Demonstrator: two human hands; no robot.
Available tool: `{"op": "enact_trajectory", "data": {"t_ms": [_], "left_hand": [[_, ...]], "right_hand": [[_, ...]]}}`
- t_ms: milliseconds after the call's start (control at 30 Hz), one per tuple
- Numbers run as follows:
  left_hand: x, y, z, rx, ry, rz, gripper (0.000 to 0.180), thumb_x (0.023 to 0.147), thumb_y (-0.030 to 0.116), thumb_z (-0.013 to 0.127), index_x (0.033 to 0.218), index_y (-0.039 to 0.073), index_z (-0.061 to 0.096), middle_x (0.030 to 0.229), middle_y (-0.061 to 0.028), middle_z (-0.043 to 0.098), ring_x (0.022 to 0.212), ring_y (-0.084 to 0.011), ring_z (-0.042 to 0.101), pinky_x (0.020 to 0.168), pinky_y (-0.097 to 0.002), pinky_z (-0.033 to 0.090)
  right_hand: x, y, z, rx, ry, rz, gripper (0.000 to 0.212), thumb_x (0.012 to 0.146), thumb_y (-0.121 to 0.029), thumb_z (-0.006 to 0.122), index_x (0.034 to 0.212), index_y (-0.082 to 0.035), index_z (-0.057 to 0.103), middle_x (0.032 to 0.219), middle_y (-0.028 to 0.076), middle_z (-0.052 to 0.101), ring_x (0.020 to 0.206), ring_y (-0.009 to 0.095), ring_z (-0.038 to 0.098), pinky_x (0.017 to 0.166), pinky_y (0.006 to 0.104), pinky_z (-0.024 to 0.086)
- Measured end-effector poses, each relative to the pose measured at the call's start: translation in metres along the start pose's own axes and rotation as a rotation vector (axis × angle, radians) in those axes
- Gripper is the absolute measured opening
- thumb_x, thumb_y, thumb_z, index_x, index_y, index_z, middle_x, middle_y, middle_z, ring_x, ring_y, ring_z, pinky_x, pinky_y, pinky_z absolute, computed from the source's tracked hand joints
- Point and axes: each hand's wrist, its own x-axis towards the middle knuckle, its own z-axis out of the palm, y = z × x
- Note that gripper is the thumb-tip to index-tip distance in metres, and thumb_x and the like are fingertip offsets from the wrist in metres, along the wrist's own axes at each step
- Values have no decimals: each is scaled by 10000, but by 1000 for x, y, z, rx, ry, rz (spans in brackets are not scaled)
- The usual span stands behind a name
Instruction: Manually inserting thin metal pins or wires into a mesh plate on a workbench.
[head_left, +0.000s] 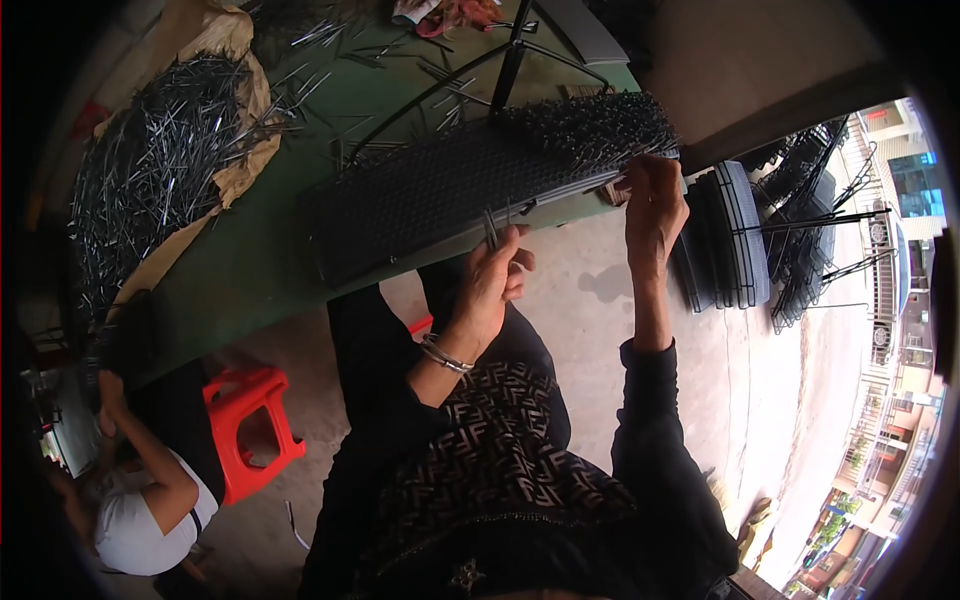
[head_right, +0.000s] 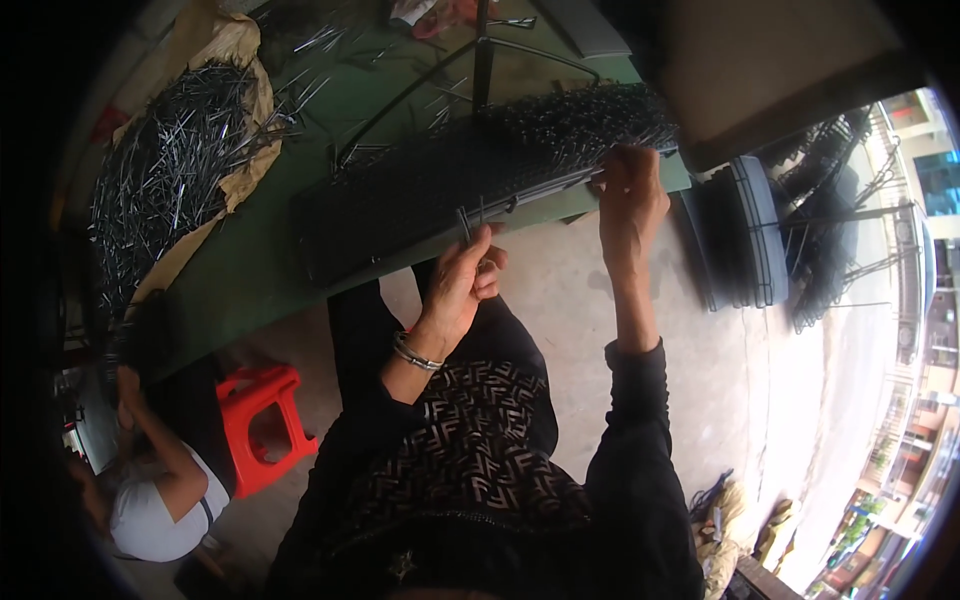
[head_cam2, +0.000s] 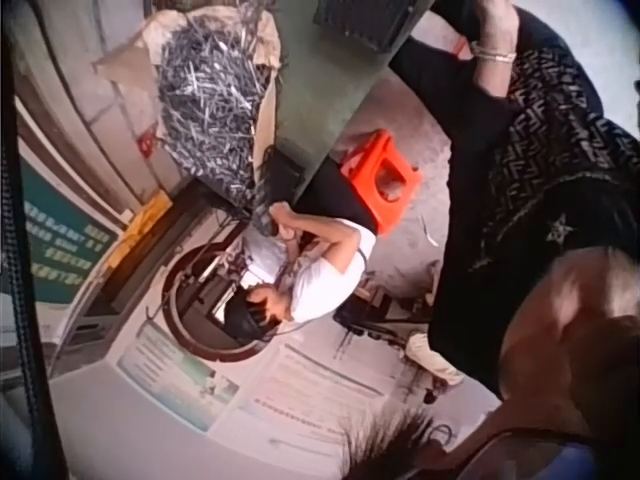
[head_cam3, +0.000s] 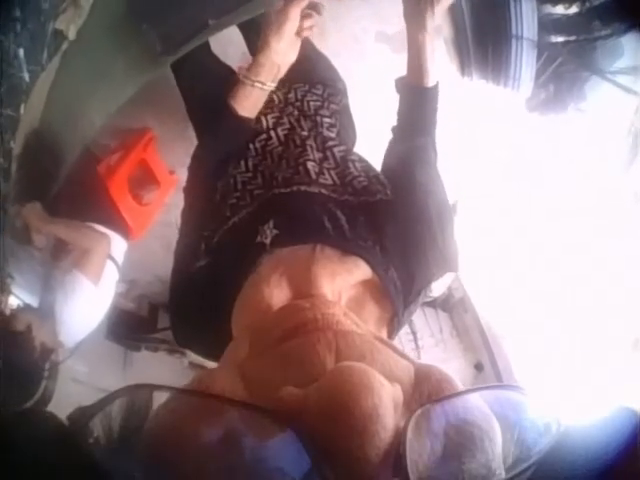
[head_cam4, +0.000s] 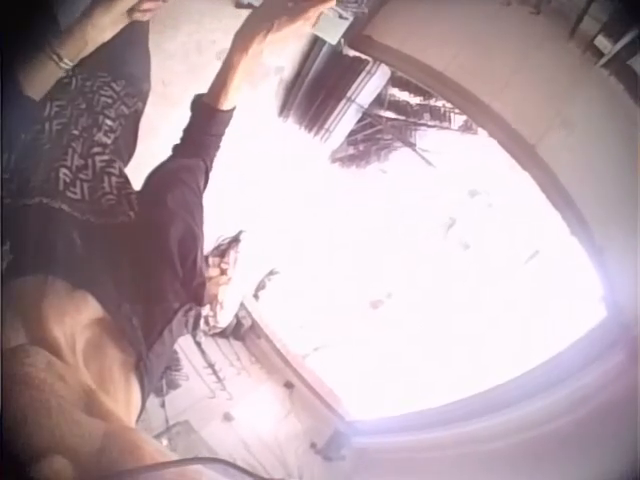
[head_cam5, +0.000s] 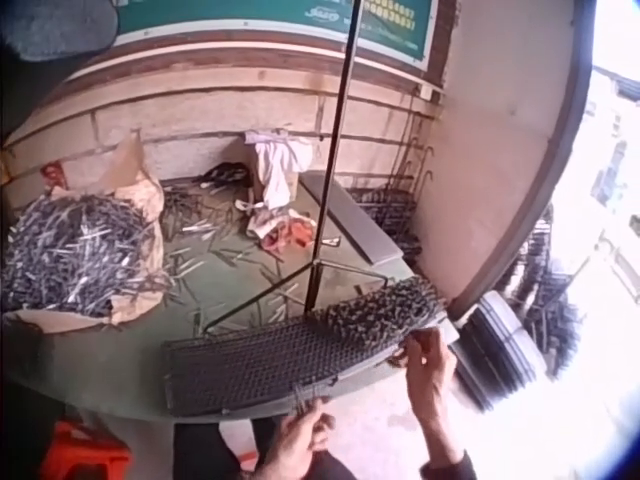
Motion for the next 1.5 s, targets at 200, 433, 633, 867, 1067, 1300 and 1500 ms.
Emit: {"op": "enact_trajectory", "data": {"t_ms": [200, 433, 633, 867, 1067, 1300, 1500], "left_hand": [[11, -10, -15, -128, 68, -43, 259, 1004, 299, 552, 1076, 53, 593, 763, -6, 559, 648, -99, 536, 599, -266, 458], [-2, 3, 3, -34, -4, -45, 289, 1012, 322, 537, 1082, 45, 585, 708, 44, 450, 581, -53, 410, 532, -224, 356], [-7, 7, 12, 35, -131, -118, 390, 1028, 397, 484, 1138, 39, 595, 689, 75, 372, 540, -12, 278, 480, -186, 215], [-8, 5, 9, 111, -142, -83, 387, 1012, 399, 516, 1101, 40, 631, 680, 76, 380, 542, -10, 292, 476, -189, 208], [-10, 6, 11, 219, -179, -72, 375, 966, 447, 586, 973, 85, 686, 671, 70, 474, 531, -12, 350, 456, -184, 218], [-1, 1, -7, 131, -92, -68, 455, 984, 521, 501, 1107, 91, 587, 637, 64, 389, 545, -16, 297, 453, -189, 191], [3, 2, -5, 59, -24, -65, 383, 1010, 455, 495, 1033, 78, 560, 683, 50, 402, 548, -17, 278, 479, -189, 226]], "right_hand": [[19, 23, 13, -121, 52, -182, 83, 944, -109, 582, 990, -43, 604, 774, 68, 660, 690, 101, 630, 648, 261, 491], [21, 42, 27, -429, 7, -333, 107, 948, -201, 595, 944, -116, 659, 816, 68, 599, 684, 211, 599, 633, 319, 478], [18, 36, 26, -533, -12, -353, 167, 952, -244, 601, 964, -104, 691, 878, 75, 582, 731, 231, 598, 687, 317, 472], [-31, -6, 15, 105, -675, 44, 227, 950, -159, 609, 1029, 43, 674, 926, 102, 677, 813, 160, 629, 726, 313, 492], [-34, -16, 3, 309, -775, 286, 216, 944, -99, 600, 1014, 95, 666, 856, 109, 691, 755, 125, 636, 684, 249, 516], [-12, -17, -2, 75, -292, 94, 187, 967, -97, 578, 1043, 40, 682, 829, 65, 691, 740, 119, 680, 706, 228, 535], [9, 15, 15, -69, -55, -245, 159, 967, -83, 573, 1029, 14, 683, 806, 57, 721, 740, 87, 669, 704, 224, 524]]}}
